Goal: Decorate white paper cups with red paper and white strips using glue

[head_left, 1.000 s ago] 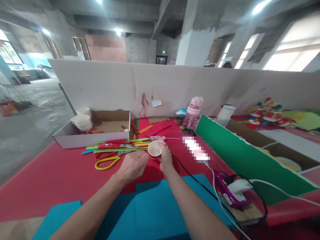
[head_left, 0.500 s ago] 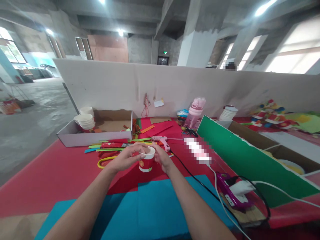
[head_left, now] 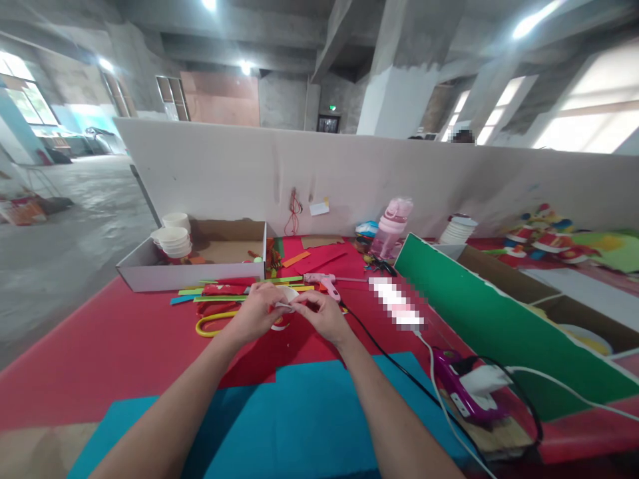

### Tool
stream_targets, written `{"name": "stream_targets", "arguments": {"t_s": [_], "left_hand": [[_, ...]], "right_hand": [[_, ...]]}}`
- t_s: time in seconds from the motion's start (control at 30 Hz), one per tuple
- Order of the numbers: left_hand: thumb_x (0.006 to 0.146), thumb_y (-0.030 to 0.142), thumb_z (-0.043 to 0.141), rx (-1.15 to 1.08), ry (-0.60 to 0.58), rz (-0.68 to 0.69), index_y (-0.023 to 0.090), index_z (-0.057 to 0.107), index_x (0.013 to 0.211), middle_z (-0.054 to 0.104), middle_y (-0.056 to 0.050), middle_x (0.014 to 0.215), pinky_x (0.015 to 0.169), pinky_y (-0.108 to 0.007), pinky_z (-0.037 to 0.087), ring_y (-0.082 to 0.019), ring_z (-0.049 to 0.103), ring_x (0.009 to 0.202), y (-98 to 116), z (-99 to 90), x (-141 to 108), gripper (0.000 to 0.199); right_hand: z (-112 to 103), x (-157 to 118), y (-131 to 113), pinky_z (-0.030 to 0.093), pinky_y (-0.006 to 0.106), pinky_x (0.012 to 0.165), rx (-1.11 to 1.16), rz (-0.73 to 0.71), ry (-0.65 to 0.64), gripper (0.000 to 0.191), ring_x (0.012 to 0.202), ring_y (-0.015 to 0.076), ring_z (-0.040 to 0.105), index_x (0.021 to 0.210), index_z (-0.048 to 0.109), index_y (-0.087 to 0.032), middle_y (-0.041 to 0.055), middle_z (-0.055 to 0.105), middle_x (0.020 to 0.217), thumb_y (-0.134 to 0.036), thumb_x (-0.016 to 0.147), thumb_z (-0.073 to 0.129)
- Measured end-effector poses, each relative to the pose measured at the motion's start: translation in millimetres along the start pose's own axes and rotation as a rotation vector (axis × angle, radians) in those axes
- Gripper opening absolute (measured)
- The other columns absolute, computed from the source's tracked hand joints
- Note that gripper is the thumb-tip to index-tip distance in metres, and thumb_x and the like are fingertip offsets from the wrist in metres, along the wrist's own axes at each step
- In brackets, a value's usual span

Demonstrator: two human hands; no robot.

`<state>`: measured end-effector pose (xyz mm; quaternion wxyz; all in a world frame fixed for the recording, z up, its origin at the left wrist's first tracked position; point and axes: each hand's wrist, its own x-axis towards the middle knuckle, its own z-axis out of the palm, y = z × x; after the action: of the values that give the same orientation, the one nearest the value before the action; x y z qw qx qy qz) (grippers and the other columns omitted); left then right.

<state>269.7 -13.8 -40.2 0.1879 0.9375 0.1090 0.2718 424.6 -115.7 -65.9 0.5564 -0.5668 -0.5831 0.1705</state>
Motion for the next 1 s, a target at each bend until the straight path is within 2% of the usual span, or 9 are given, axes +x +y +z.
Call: {"name": "stream_targets", "arguments": {"t_s": [0.1, 0.23, 0.43, 0.5, 0.67, 0.83, 1.0], "left_hand": [[0.089, 0.022, 0.050, 0.105, 0.017, 0.071, 0.019, 0.059, 0.077, 0.066, -0.004, 0.084, 0.084, -0.036, 0.033, -0.020, 0.053, 0.086, 3.8, 2.4, -0.7, 0.015], [0.090, 0.021, 0.049, 0.169, 0.054, 0.098, 0.019, 0.062, 0.080, 0.068, -0.006, 0.090, 0.082, -0.035, 0.032, -0.021, 0.054, 0.091, 2.6, 4.6, -1.6, 0.016], [0.088, 0.026, 0.056, 0.008, 0.087, 0.064, 0.021, 0.065, 0.080, 0.069, -0.002, 0.083, 0.077, -0.032, 0.034, -0.019, 0.056, 0.085, -2.5, 5.9, -0.7, 0.014], [0.088, 0.028, 0.057, -0.039, 0.093, 0.052, 0.020, 0.065, 0.077, 0.068, -0.002, 0.081, 0.077, -0.031, 0.035, -0.018, 0.056, 0.082, -1.0, 6.1, -0.3, 0.015], [0.088, 0.031, 0.055, -0.011, 0.095, 0.045, 0.019, 0.063, 0.074, 0.067, -0.003, 0.078, 0.076, -0.032, 0.035, -0.018, 0.055, 0.081, -0.3, 8.9, -1.0, 0.020], [0.088, 0.027, 0.056, -0.032, 0.093, 0.032, 0.020, 0.063, 0.073, 0.067, -0.003, 0.078, 0.076, -0.032, 0.035, -0.018, 0.056, 0.082, -2.0, 10.5, -1.4, 0.018], [0.086, 0.024, 0.058, -0.078, 0.058, 0.064, 0.020, 0.064, 0.073, 0.067, -0.002, 0.078, 0.079, -0.032, 0.036, -0.018, 0.056, 0.082, 7.8, 9.0, 0.5, 0.016]], "right_hand": [[3.7, -0.5, 5.0, 0.045, 0.027, 0.064, 0.115, 0.070, -0.011, 0.020, 0.068, 0.0147, 0.057, 0.080, 0.068, -0.019, 0.0006, 0.065, 0.074, -0.038, 0.078, 0.064], [3.0, 0.0, 4.2, 0.048, 0.027, 0.068, 0.248, 0.118, -0.043, 0.015, 0.069, 0.0134, 0.059, 0.082, 0.065, -0.018, -0.0007, 0.064, 0.075, -0.031, 0.074, 0.066], [-5.9, -0.5, -6.4, 0.051, 0.030, 0.073, 0.398, 0.185, -0.072, 0.017, 0.071, 0.0143, 0.063, 0.086, 0.065, -0.019, 0.0003, 0.066, 0.080, -0.027, 0.071, 0.067], [-5.9, -1.1, -6.2, 0.050, 0.029, 0.069, 0.341, 0.168, -0.054, 0.015, 0.067, 0.0139, 0.061, 0.084, 0.066, -0.019, 0.0001, 0.065, 0.076, -0.029, 0.073, 0.065], [-4.4, -1.9, -0.9, 0.044, 0.025, 0.061, 0.025, 0.022, 0.012, 0.013, 0.066, 0.0137, 0.055, 0.073, 0.067, -0.019, 0.0008, 0.063, 0.072, -0.030, 0.077, 0.062], [-5.0, -2.6, 1.1, 0.043, 0.024, 0.061, -0.023, -0.029, -0.043, 0.013, 0.065, 0.0133, 0.055, 0.079, 0.067, -0.018, 0.0005, 0.063, 0.074, -0.021, 0.076, 0.055], [-7.1, -2.5, 3.0, 0.042, 0.024, 0.059, -0.088, -0.035, 0.006, 0.020, 0.062, 0.0136, 0.054, 0.068, 0.065, -0.019, 0.0000, 0.062, 0.068, -0.008, 0.067, 0.049]]}}
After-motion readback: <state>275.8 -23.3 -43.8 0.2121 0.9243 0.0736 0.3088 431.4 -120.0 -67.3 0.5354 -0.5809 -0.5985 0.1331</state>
